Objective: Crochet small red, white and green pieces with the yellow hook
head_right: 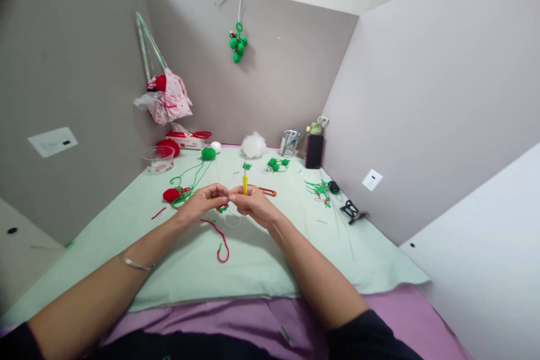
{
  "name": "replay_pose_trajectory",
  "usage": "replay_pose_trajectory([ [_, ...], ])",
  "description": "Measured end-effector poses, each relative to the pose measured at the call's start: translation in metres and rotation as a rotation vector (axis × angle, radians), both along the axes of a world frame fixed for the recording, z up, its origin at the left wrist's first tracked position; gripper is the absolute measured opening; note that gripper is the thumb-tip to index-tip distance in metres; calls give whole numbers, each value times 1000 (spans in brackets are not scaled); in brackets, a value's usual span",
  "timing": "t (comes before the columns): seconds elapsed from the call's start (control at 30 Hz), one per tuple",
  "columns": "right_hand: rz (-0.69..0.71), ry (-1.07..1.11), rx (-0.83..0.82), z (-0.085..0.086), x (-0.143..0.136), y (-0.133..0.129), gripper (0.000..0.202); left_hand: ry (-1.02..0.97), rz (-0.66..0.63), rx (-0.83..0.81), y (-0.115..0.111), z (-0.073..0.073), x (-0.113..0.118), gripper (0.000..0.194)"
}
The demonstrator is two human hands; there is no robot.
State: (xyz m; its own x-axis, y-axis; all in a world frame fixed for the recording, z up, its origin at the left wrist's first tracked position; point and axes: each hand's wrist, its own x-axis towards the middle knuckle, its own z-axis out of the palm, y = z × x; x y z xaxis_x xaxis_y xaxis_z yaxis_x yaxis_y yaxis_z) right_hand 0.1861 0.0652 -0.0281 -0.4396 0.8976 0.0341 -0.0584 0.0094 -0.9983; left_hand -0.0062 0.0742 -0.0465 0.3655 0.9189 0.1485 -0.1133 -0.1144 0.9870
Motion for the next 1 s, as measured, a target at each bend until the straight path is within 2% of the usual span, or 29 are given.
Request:
replay_pose_trajectory([
  [0.23,-85,-174,73,-5,4,6,20,53,117,69,8,-8,-5,27],
  [0.33,-170,-171,95,-9,2,9,17,126,95,83,11,-14,-7,22],
  [0.5,-307,-38,87,-13,0,17,23,234,6,74,14,-24,-5,34],
  [0.77,-175,111,-49,-16,-3,17,39,238,-49,74,17,-29,-6,34],
  [1.0,-64,102,-79,-12,-1,13,46,230,-78,71,17,-31,-4,34],
])
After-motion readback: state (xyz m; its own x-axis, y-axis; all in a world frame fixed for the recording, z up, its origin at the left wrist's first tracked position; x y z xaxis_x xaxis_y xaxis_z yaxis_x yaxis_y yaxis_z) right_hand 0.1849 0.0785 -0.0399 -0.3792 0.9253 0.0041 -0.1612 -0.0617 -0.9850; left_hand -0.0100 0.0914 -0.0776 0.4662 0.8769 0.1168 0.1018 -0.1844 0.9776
